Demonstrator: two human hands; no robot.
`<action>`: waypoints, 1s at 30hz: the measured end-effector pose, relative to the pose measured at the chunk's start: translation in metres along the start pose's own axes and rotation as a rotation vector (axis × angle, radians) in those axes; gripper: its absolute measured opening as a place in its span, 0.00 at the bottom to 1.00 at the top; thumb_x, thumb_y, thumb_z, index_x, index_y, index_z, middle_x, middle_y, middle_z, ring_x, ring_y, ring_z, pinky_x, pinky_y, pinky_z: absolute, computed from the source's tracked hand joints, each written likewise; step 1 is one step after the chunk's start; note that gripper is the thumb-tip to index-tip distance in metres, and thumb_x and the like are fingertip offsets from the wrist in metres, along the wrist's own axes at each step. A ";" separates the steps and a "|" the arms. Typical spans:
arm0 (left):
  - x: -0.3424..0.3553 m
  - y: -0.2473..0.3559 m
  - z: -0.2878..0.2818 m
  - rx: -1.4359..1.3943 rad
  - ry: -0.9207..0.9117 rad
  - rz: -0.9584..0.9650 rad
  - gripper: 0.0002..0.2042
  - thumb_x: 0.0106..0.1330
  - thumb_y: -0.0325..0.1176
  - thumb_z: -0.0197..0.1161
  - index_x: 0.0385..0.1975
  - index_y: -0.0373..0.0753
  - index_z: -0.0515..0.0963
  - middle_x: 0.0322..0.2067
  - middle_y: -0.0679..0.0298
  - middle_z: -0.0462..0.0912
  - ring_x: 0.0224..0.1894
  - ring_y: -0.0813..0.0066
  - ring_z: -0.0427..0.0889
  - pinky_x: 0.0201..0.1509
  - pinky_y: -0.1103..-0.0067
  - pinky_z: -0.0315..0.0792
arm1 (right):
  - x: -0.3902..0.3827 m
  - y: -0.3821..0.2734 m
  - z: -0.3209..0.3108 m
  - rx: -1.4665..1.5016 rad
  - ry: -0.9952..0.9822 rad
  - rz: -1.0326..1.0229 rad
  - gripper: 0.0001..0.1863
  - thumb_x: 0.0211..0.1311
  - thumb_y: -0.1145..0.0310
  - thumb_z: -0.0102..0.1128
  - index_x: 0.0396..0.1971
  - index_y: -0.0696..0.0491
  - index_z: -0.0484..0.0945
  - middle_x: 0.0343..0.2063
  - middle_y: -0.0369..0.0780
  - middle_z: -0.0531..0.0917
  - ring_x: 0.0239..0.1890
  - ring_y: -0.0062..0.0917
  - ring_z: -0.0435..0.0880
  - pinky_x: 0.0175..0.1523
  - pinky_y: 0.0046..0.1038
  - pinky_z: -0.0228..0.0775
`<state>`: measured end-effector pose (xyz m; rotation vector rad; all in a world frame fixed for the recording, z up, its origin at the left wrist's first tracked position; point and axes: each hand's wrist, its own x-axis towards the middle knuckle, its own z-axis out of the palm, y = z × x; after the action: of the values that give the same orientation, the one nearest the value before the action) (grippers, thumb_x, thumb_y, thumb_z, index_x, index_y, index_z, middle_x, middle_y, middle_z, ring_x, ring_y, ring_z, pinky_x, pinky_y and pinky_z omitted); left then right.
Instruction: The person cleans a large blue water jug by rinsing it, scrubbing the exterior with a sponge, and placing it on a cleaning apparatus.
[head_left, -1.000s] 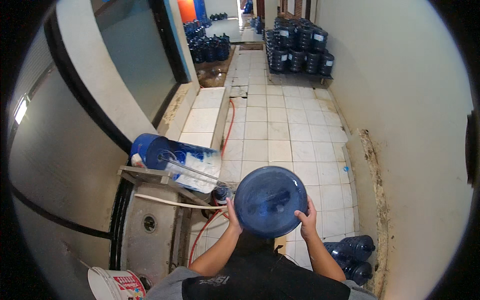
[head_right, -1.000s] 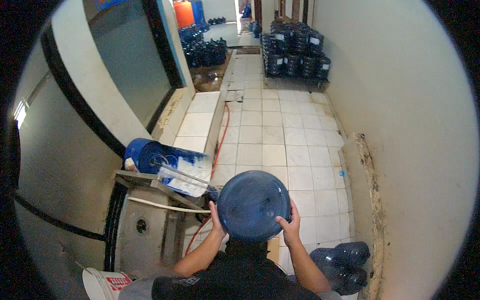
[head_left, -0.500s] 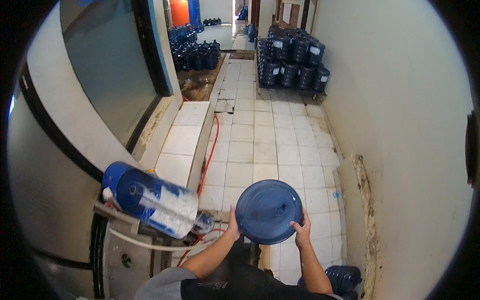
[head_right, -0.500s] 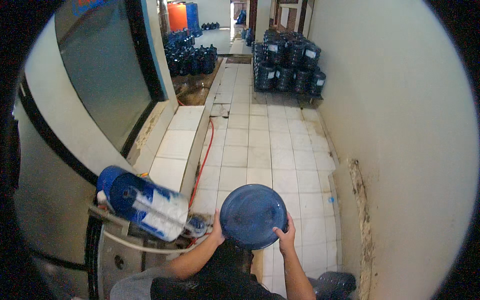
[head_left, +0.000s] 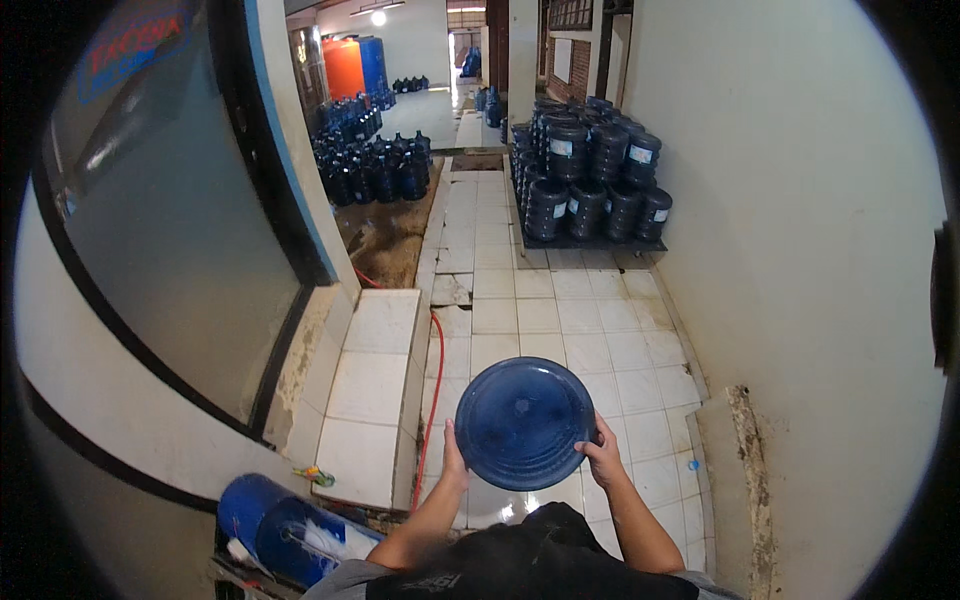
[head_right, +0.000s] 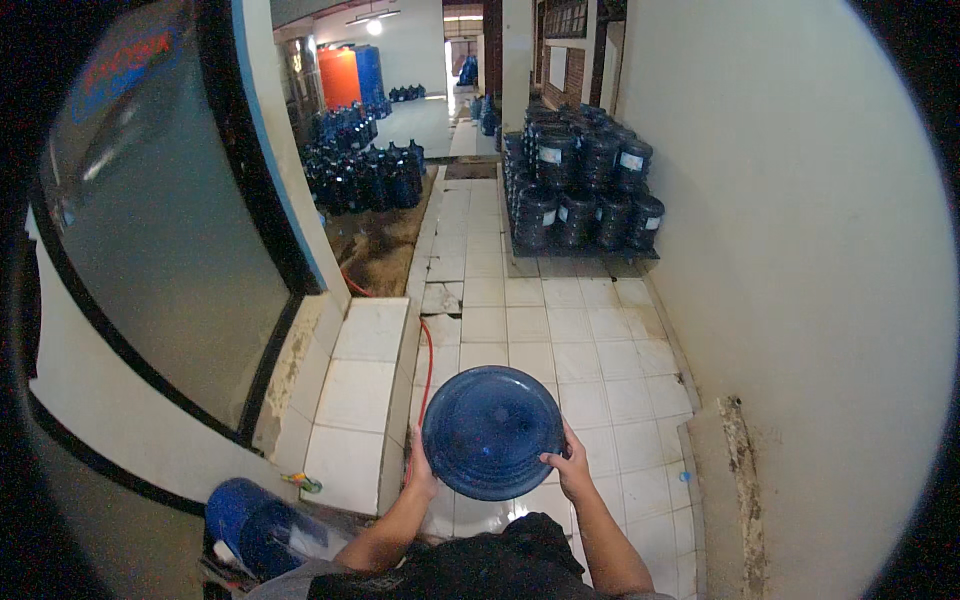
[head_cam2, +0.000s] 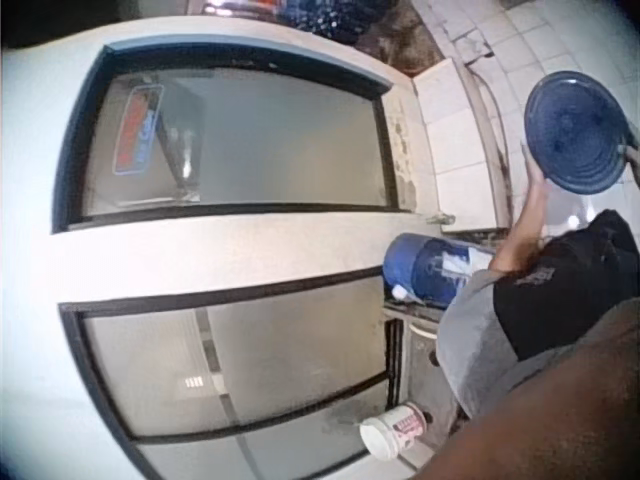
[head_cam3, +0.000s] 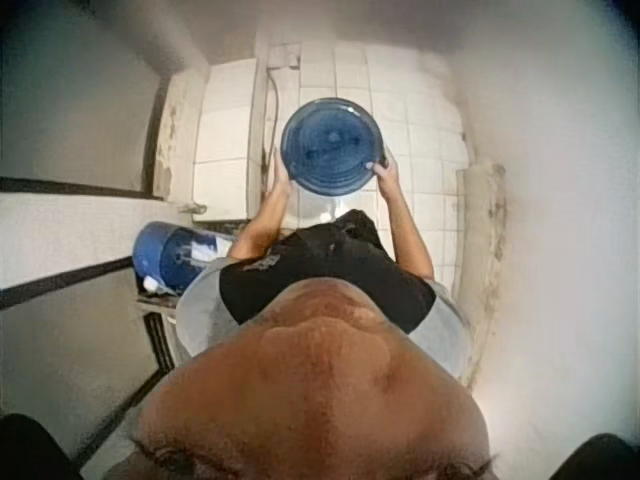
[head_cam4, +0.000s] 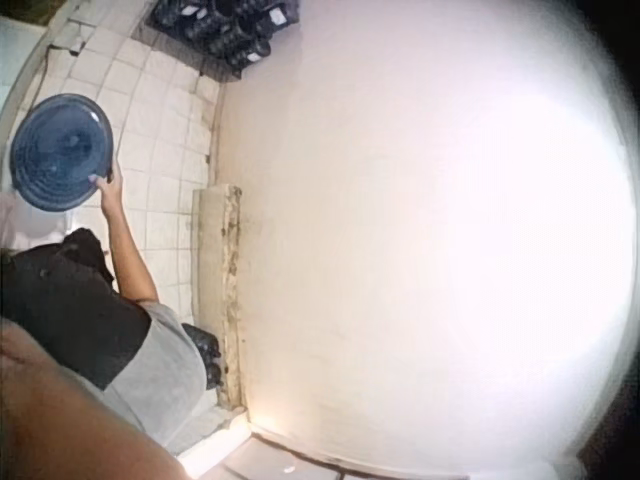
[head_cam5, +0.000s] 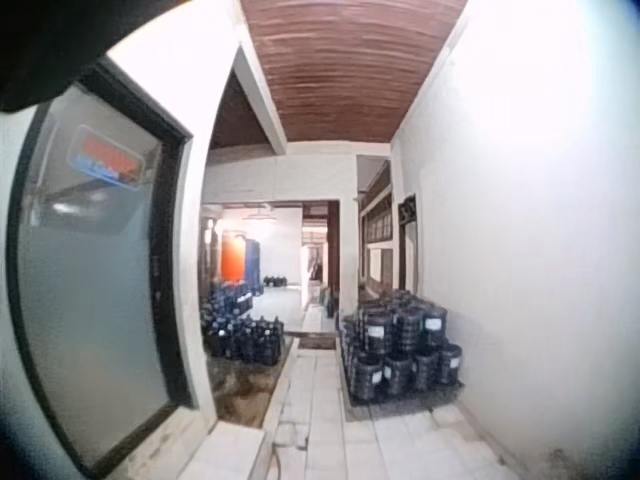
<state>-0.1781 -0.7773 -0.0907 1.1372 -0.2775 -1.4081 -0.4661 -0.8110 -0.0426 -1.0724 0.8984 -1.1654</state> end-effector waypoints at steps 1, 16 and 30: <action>0.001 0.019 0.018 0.021 0.060 -0.021 0.44 0.72 0.72 0.43 0.71 0.36 0.67 0.68 0.55 0.73 0.70 0.62 0.71 0.75 0.65 0.60 | 0.016 0.004 -0.003 0.009 0.008 -0.011 0.48 0.42 0.79 0.66 0.72 0.59 0.65 0.60 0.39 0.78 0.63 0.28 0.76 0.71 0.29 0.62; 0.318 0.110 0.046 -0.036 0.156 0.109 0.40 0.74 0.71 0.40 0.71 0.43 0.67 0.68 0.60 0.73 0.70 0.62 0.70 0.72 0.64 0.65 | 0.416 0.061 0.025 0.221 -0.278 0.157 0.47 0.46 0.84 0.68 0.73 0.60 0.63 0.59 0.38 0.79 0.60 0.25 0.78 0.69 0.28 0.66; 0.649 0.261 0.065 -0.207 0.207 0.204 0.39 0.74 0.69 0.41 0.70 0.40 0.68 0.66 0.58 0.75 0.67 0.62 0.74 0.71 0.64 0.68 | 0.812 0.107 0.123 0.058 -0.390 0.249 0.47 0.46 0.86 0.62 0.73 0.60 0.62 0.59 0.36 0.79 0.59 0.22 0.78 0.65 0.26 0.68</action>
<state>0.0842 -1.4257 -0.1584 1.0427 -0.0935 -1.1031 -0.1713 -1.5808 -0.1202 -1.0597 0.6630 -0.7382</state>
